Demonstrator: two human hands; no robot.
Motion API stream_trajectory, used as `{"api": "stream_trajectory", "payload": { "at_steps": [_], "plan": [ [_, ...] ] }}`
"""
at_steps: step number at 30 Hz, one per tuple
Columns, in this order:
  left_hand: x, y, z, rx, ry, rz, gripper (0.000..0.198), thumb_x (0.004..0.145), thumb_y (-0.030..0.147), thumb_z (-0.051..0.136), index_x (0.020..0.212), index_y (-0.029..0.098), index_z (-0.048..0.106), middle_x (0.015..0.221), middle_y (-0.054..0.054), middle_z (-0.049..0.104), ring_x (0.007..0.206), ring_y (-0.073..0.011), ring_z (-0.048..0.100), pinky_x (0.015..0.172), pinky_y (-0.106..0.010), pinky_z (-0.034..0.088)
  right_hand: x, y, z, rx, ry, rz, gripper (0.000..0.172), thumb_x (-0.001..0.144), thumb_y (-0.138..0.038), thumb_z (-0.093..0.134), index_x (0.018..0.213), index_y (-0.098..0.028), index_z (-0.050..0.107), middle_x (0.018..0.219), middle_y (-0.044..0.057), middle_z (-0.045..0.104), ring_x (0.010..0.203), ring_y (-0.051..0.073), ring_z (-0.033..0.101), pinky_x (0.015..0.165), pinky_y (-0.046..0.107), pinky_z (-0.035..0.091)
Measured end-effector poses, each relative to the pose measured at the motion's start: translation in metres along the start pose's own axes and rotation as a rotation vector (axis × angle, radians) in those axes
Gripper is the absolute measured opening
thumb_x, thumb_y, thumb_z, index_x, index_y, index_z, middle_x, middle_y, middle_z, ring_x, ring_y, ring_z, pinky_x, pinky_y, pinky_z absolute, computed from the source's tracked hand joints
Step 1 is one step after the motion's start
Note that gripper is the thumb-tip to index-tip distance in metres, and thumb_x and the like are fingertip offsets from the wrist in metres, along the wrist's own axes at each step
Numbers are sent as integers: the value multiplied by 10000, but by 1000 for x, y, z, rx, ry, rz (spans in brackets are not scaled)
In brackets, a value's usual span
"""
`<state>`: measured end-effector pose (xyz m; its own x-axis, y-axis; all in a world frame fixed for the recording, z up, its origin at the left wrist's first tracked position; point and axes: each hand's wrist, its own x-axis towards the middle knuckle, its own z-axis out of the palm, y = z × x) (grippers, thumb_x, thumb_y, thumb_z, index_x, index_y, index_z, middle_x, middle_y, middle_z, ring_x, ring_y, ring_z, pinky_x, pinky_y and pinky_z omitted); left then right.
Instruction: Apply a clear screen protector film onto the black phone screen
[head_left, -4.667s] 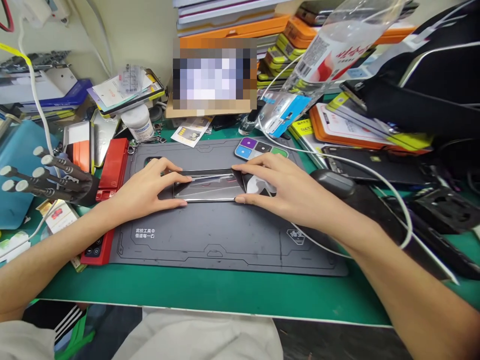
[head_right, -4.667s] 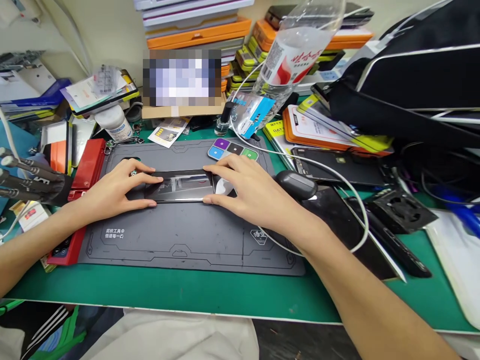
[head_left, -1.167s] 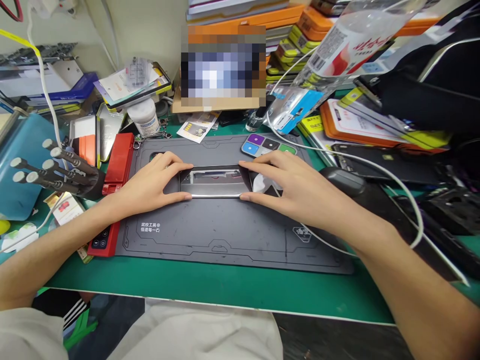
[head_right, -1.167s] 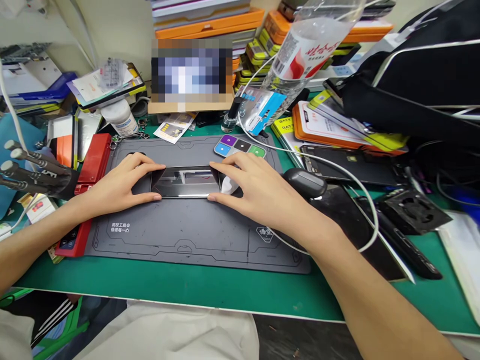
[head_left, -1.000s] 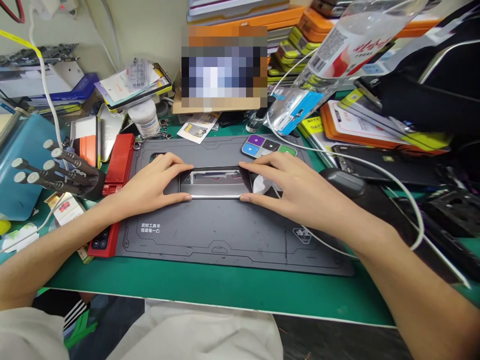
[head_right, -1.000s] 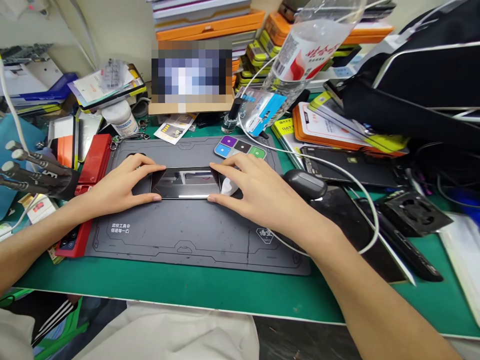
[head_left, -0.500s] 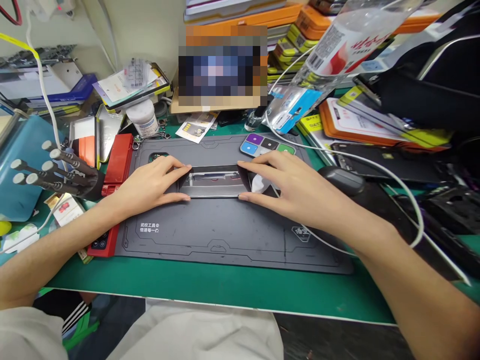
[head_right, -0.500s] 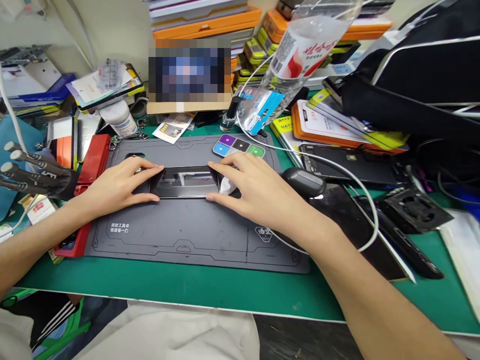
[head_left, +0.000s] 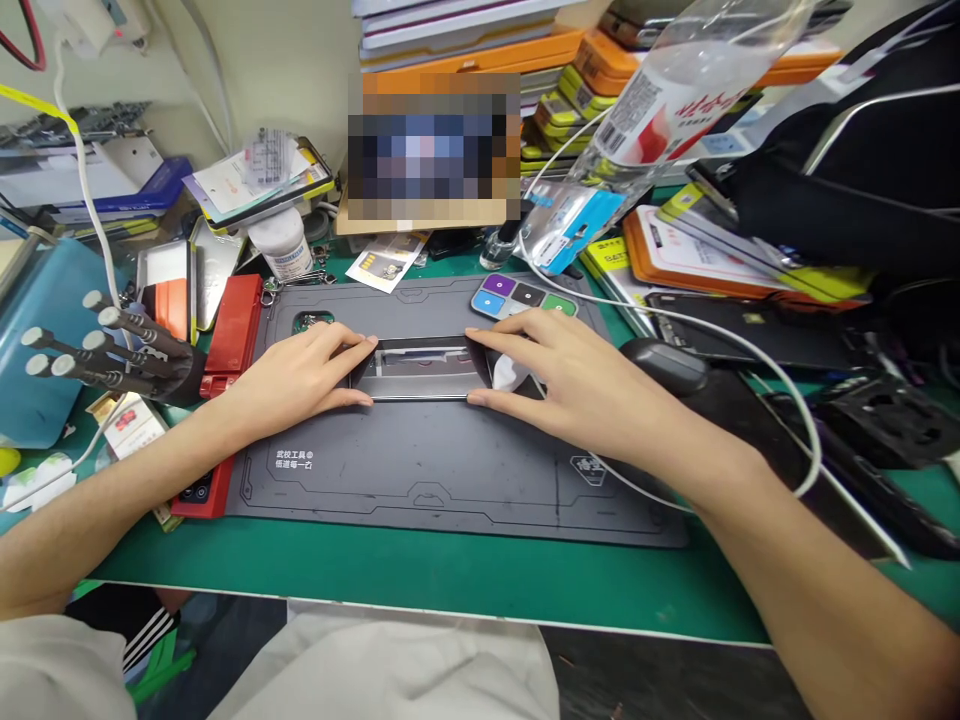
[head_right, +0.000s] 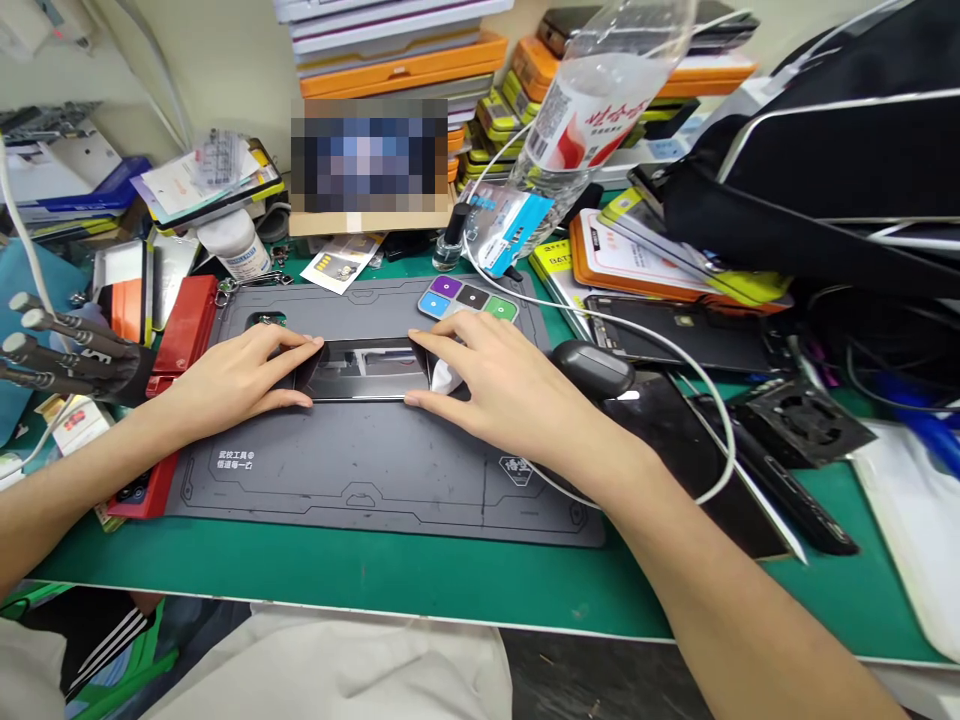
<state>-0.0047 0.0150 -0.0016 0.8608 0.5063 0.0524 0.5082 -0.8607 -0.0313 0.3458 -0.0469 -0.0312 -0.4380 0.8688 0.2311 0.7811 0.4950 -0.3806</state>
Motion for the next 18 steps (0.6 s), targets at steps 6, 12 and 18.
{"api": "stream_trajectory", "payload": {
  "at_steps": [6, 12, 18],
  "plan": [
    [0, 2, -1, 11, 1, -12, 690, 1139, 642, 499, 1599, 132, 569, 1385, -232, 701, 1216, -348, 699, 998, -471, 633, 0, 0, 0, -10, 3, -8, 655, 1072, -648, 578, 1547, -208, 679, 1384, 204, 715, 1264, 421, 682, 1077, 628, 570],
    [-1, 3, -1, 36, 0, 1, 673, 1146, 614, 504, 1583, 108, 572, 1401, -250, 694, 1242, -363, 702, 1025, -486, 629, 1, -2, -2, -14, -7, -16, 613, 1070, -599, 611, 1549, -221, 673, 1390, 203, 716, 1275, 423, 685, 1076, 639, 574],
    [-3, 5, 0, 23, 36, -17, 733, 1131, 613, 540, 1617, 64, 534, 1455, -275, 660, 1266, -393, 684, 1079, -537, 602, 2, -3, -3, -9, -21, -9, 618, 1062, -591, 637, 1529, -188, 677, 1378, 209, 715, 1262, 422, 692, 1063, 625, 589]
  ]
}}
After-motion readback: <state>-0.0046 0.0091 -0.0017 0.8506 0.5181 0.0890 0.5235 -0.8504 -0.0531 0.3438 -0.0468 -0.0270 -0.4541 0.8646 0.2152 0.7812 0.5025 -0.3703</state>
